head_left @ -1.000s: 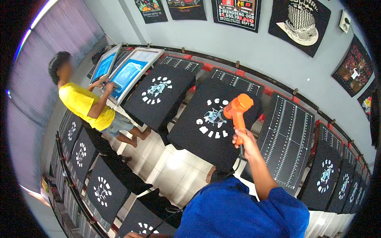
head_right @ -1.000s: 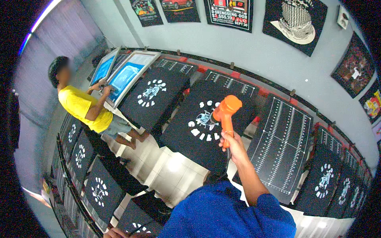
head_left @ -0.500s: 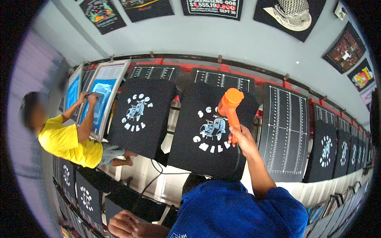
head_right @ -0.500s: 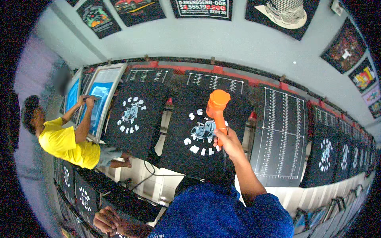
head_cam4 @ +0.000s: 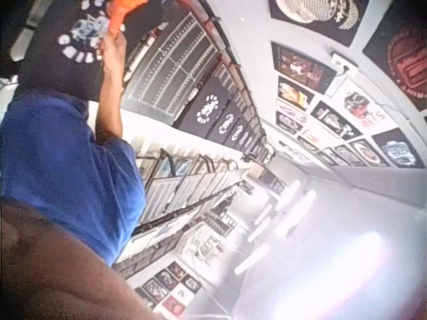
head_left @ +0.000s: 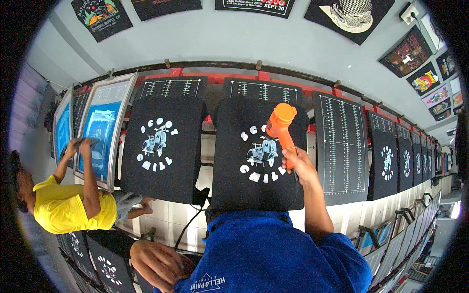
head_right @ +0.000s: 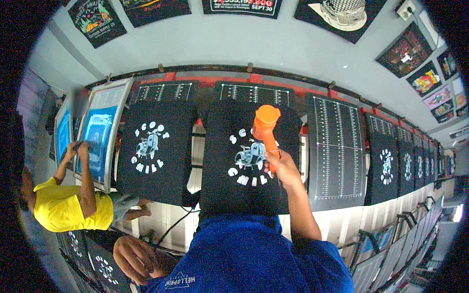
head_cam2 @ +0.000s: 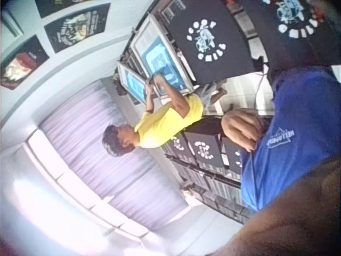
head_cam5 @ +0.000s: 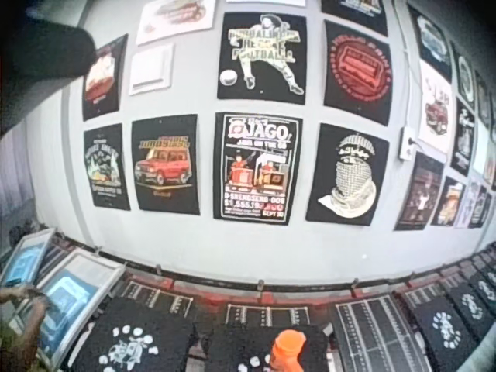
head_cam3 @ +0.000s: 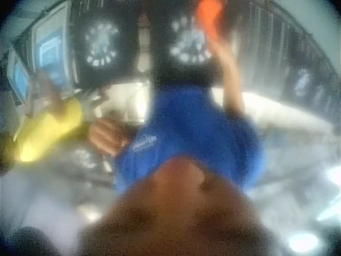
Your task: The person uses a heat gun to dry the ink on several screen-printed t-shirts, moving the tool back and forth over the designs on the tables.
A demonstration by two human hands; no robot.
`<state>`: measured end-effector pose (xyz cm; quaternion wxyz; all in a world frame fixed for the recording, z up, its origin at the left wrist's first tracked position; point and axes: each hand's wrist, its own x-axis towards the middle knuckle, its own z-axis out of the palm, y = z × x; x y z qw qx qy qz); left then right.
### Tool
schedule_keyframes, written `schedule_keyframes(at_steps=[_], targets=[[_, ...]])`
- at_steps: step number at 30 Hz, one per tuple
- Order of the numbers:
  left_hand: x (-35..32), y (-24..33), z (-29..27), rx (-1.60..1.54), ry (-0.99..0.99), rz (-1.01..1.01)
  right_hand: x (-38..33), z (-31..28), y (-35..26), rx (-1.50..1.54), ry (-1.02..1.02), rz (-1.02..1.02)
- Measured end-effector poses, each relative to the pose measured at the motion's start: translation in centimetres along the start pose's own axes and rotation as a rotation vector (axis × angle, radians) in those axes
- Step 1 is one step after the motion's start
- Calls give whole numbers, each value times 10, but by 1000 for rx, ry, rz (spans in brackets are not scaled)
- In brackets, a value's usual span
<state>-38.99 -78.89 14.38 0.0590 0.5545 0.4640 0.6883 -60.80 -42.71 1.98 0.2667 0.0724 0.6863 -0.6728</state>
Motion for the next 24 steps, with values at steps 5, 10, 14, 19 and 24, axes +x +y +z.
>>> schedule_keyframes(at_steps=[5, 10, 14, 19, 24], targets=[[21, -3, -14, -69, -187, 28, 0, 9, 0, -15, 14, -8], [14, -13, -19, -159, -301, 90, 0, 13, 2, -32, 11, -13], [1, -31, -26, -131, -119, 7, 3, 14, 5, -42, 8, -5], [-23, -76, -51, 205, 437, -649, 3, 6, 7, -52, 58, -27], [-69, -159, -45, 652, 735, -1098, 5, 4, 7, -32, 94, -31]])
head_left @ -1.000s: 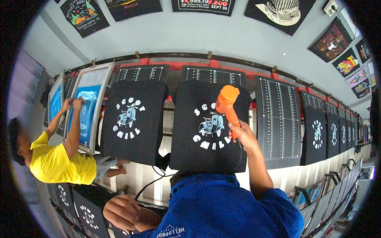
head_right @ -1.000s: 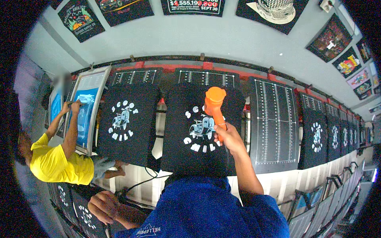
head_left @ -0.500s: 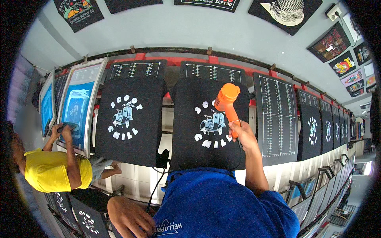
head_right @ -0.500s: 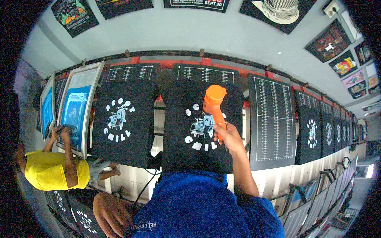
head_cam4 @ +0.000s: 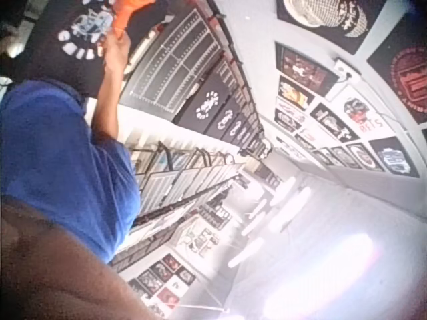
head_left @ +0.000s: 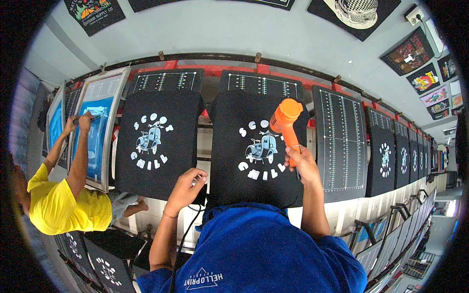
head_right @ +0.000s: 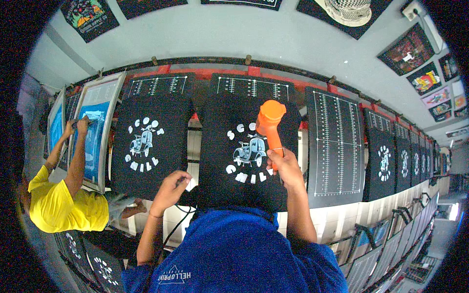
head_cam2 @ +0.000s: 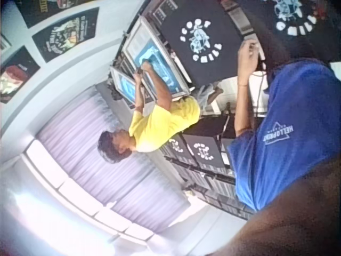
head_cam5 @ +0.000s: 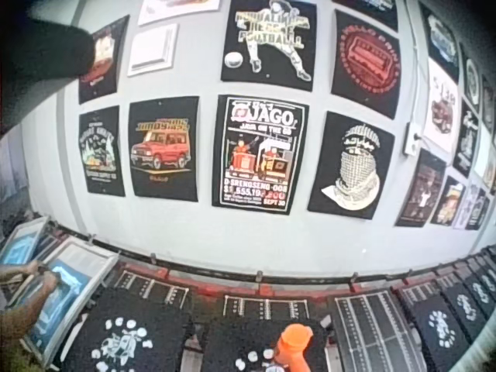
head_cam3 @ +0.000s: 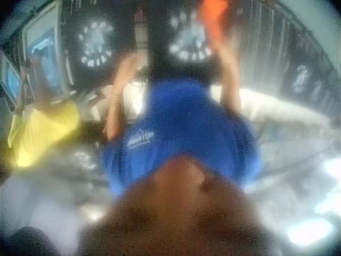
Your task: The person uses a heat gun to dry the ink on several screen-printed t-shirts, moving the tool back and forth over the designs on the tables.
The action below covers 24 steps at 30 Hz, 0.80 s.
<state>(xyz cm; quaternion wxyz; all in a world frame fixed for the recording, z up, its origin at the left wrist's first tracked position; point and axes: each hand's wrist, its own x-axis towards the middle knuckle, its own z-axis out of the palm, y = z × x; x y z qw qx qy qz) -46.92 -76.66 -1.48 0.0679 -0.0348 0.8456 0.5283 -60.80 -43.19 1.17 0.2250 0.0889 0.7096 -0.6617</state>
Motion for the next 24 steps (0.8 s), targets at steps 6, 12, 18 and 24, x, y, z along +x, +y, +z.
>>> schedule_keyframes(at_steps=[6, 12, 18, 24], targets=[[28, -80, 71, 33, 170, -48, 3, -2, -1, 5, 20, 11], [52, -112, 129, 207, 321, 21, 3, 3, 6, -6, -3, -13], [51, -109, 133, 191, 349, -81, -3, 2, 0, -46, -17, 16], [52, -105, 131, 165, 364, -84, -10, -1, 1, -65, 26, 18]])
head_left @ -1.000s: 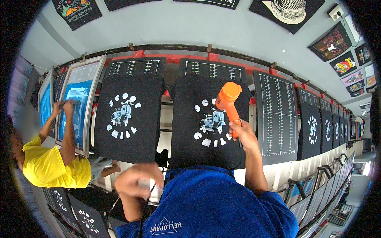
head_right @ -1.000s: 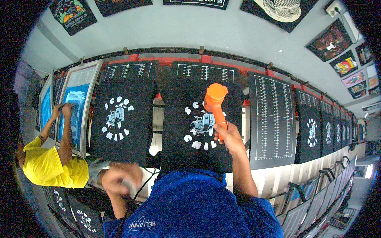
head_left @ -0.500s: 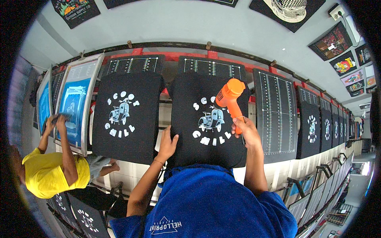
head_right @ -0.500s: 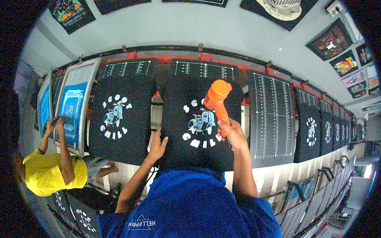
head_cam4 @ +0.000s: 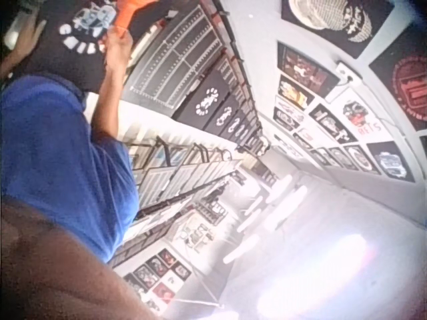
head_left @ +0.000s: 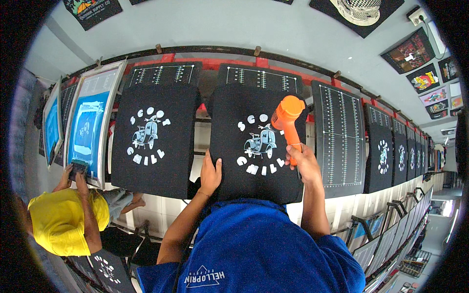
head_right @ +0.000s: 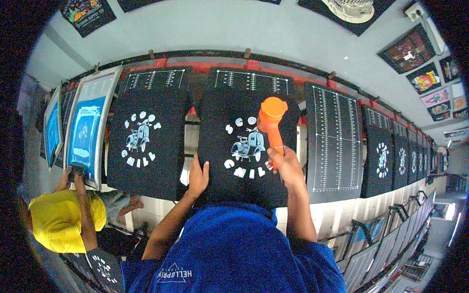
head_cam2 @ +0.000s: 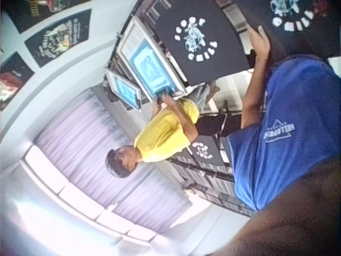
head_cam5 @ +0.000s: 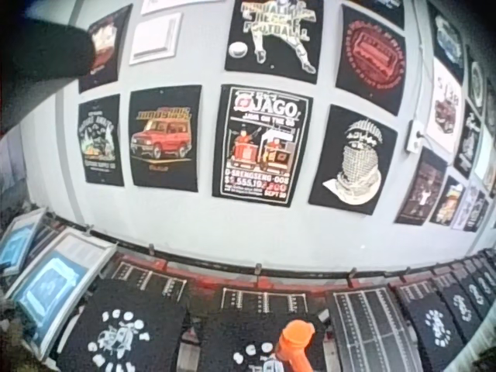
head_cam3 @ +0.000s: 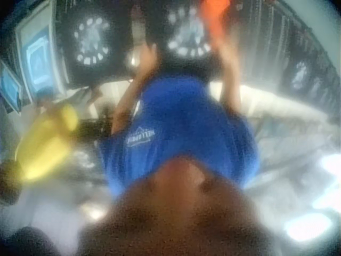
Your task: The person uses a heat gun to dry the ink on several screen-printed t-shirts, moving the tool back and forth over the designs on the tables.
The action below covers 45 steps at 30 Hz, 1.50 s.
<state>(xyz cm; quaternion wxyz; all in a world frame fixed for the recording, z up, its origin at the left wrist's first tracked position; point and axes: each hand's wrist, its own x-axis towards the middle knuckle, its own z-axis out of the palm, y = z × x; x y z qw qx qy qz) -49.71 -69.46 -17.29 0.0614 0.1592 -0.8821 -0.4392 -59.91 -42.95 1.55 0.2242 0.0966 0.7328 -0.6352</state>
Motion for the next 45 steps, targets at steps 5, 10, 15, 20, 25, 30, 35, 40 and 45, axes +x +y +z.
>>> schedule_keyframes(at_steps=[5, 10, 15, 20, 25, 30, 35, 40, 45], targets=[[0, 0, 1, 10, -12, -52, -7, -9, 0, 41, -23, 46], [-1, -5, 4, 22, -4, -53, -11, -11, 0, 51, -42, 59], [0, -3, 2, 8, -19, -62, -13, -8, 0, 11, -25, 39], [1, -2, 3, 33, -19, -63, -16, -6, 3, -4, -18, 49], [2, -1, 1, 5, -43, -76, -23, -4, 5, -25, 1, 52], [1, -1, 1, 29, -51, -104, -30, -7, 4, -26, -20, 78], [1, -10, 6, 16, -45, -106, -36, -13, 5, -13, -43, 127], [1, -9, 6, 1, -46, -110, -41, -15, 6, 8, -87, 156], [2, -9, 5, 10, -30, -81, -50, -8, 8, -81, -108, 143]])
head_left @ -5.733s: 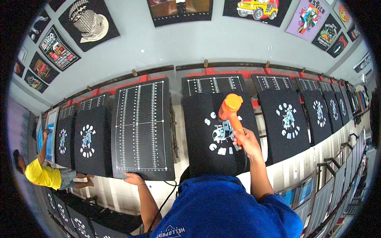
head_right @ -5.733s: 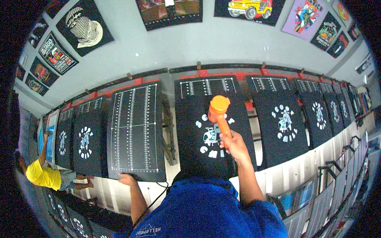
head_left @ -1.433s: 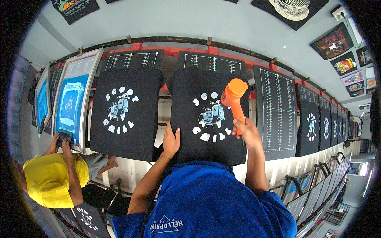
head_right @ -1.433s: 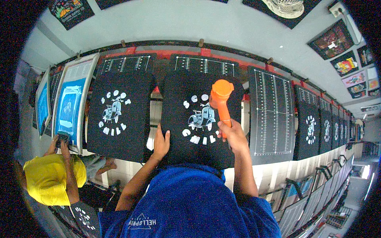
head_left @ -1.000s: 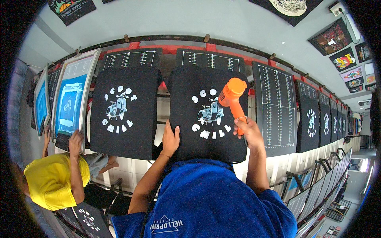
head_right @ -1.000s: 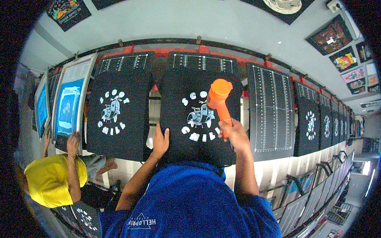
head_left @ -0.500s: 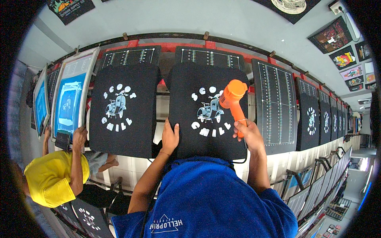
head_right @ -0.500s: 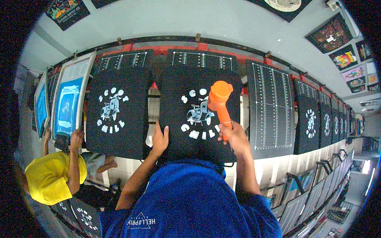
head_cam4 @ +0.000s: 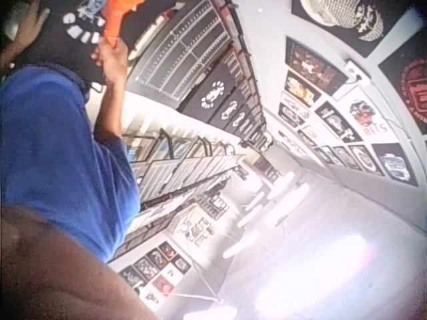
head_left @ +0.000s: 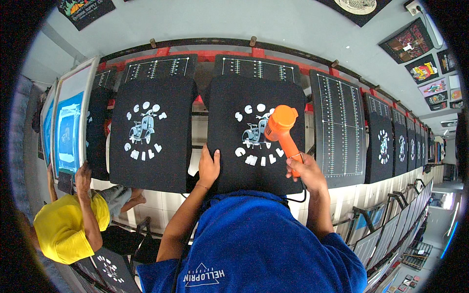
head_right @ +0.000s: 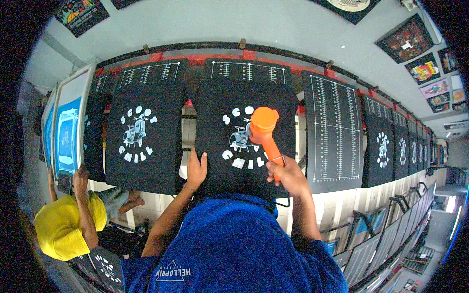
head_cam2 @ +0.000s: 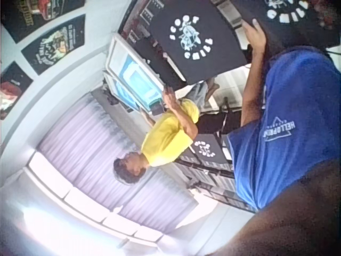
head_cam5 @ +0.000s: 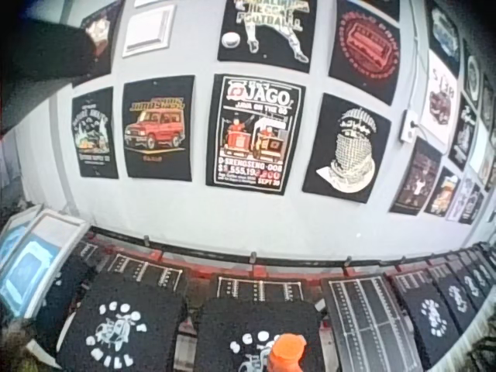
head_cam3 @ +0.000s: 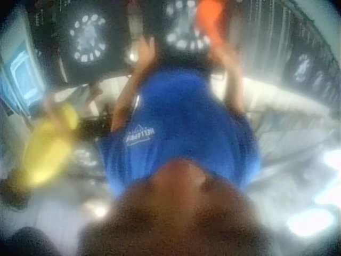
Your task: The person uses a heat gun to dry the ink on several screen-printed t-shirts, moving the tool back and forth over the designs on the tables.
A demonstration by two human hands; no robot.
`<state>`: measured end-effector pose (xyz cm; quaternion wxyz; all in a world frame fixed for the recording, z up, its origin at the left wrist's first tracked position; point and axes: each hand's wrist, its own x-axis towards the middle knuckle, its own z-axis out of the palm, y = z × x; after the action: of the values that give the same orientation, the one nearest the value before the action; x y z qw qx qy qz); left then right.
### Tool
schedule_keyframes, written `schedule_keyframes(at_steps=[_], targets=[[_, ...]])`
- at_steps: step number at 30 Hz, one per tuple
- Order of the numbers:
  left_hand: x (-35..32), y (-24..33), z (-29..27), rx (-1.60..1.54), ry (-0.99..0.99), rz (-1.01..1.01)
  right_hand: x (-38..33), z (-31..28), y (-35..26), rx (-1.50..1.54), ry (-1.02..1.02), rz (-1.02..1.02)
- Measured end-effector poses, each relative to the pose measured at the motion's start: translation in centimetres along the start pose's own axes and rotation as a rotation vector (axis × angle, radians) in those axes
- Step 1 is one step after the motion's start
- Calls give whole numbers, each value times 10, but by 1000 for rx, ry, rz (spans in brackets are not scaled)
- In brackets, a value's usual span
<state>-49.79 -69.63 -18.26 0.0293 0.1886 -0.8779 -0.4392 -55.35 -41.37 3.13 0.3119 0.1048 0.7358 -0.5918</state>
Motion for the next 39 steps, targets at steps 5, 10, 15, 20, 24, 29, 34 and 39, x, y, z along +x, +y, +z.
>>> schedule_keyframes(at_steps=[5, 10, 15, 20, 24, 29, 34, 39], targets=[[-1, 3, 0, 44, 0, -26, -5, 3, 4, -11, -11, -23], [-1, 8, -3, 21, -11, -35, -4, -1, 7, 21, -15, -20], [-1, 9, -4, 8, -15, -41, -2, -6, 7, 18, 16, -18], [0, 8, -4, 1, -2, -33, 1, -13, 9, 43, 74, -12], [-1, 10, -6, -9, -13, -35, -5, -16, 5, 29, 73, -19], [-1, 6, -3, -25, -1, -1, 1, -14, 9, 19, 100, -36], [0, 6, -2, -25, 6, 2, 18, -8, 9, 68, 80, -85], [0, 2, -1, -44, 16, 21, 27, -9, -5, 93, 52, -62]])
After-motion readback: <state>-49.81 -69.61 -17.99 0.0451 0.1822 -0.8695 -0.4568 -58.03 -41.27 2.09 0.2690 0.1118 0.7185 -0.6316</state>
